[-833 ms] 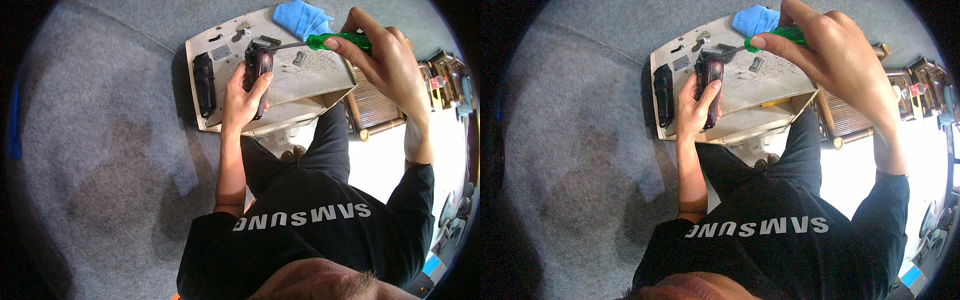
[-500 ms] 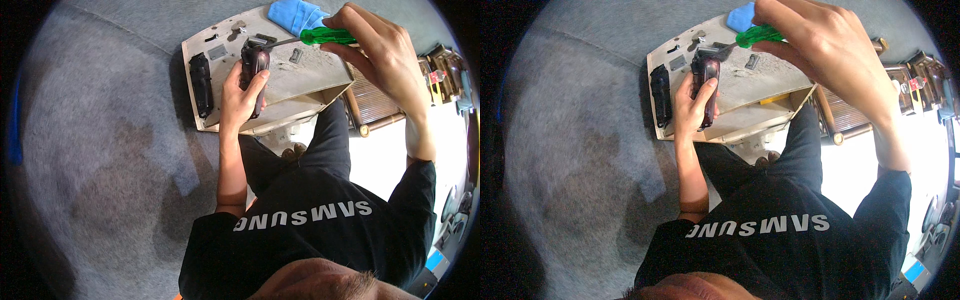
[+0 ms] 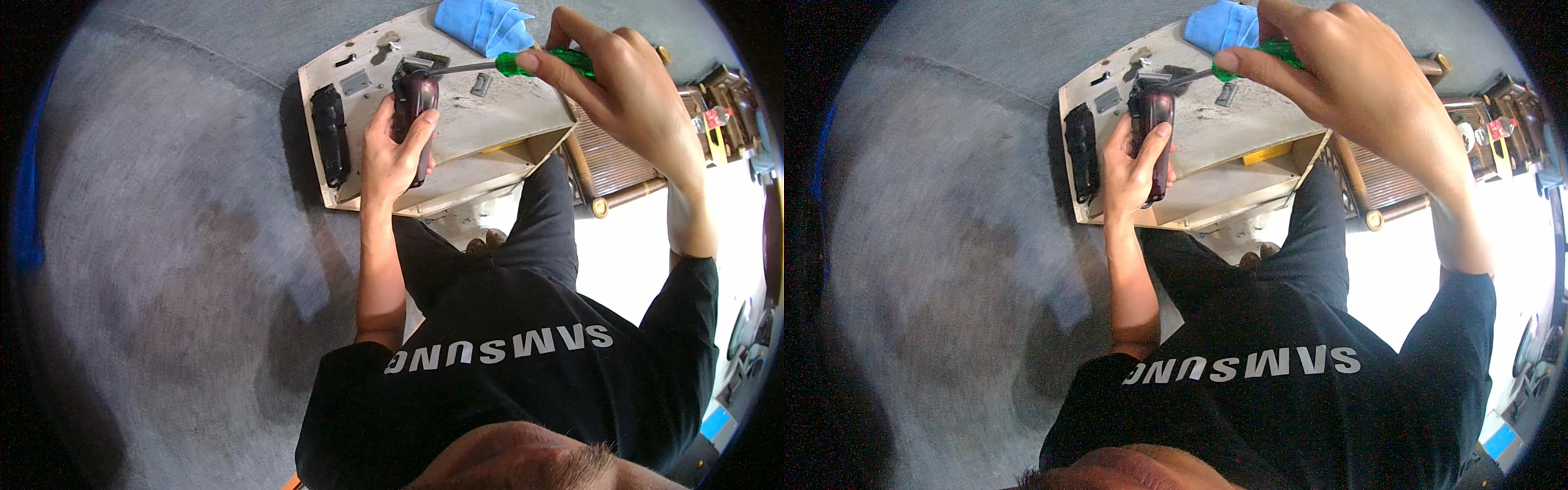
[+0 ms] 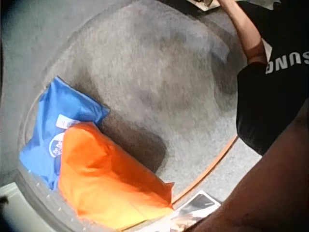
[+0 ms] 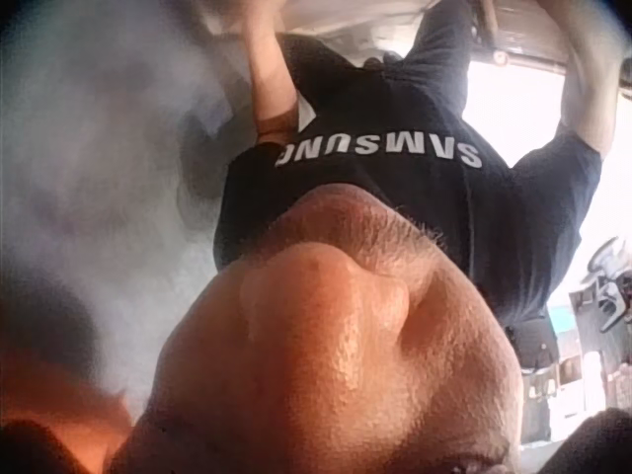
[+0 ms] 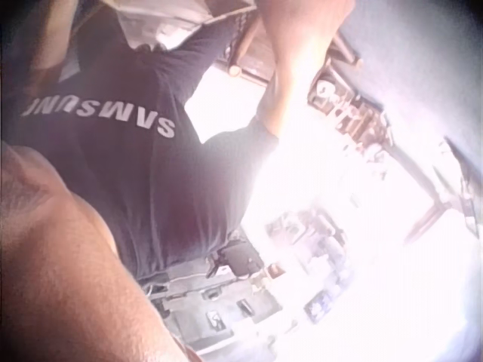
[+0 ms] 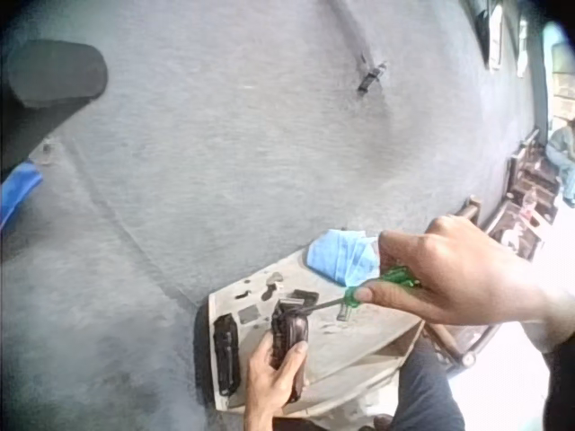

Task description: The person disassembles two hair clippers using a screwdriver and cleans the internal components.

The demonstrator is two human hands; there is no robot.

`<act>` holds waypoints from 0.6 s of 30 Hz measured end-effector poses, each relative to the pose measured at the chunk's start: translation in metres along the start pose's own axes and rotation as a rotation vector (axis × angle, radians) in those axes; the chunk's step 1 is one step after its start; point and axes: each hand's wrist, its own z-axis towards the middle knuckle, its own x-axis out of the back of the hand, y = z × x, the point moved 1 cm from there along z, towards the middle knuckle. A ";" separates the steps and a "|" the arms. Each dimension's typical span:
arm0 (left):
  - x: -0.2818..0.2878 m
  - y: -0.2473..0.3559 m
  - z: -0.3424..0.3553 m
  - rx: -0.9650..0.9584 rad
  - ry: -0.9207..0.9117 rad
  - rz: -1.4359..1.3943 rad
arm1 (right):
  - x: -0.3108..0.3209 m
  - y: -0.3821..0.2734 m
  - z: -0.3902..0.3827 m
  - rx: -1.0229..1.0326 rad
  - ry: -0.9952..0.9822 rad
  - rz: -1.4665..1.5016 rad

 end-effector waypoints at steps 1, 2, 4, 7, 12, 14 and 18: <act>-0.001 0.000 0.001 -0.019 0.003 -0.009 | -0.021 0.018 -0.002 0.056 0.099 -0.002; -0.001 -0.001 0.001 -0.020 0.005 -0.004 | -0.029 0.021 -0.001 0.107 0.196 -0.002; 0.000 -0.002 0.001 0.018 0.032 -0.008 | -0.031 0.018 -0.002 0.203 0.245 -0.048; 0.001 -0.002 0.001 0.017 0.027 0.004 | -0.027 0.015 -0.001 0.302 0.302 -0.122; 0.000 -0.001 0.000 0.021 0.024 -0.001 | -0.019 0.007 0.003 0.305 0.280 -0.473; -0.001 -0.001 0.001 0.025 0.023 0.001 | -0.027 0.005 0.004 0.471 0.492 -0.358; 0.000 0.001 0.000 0.020 0.018 0.014 | -0.033 0.003 0.002 0.407 0.471 -0.217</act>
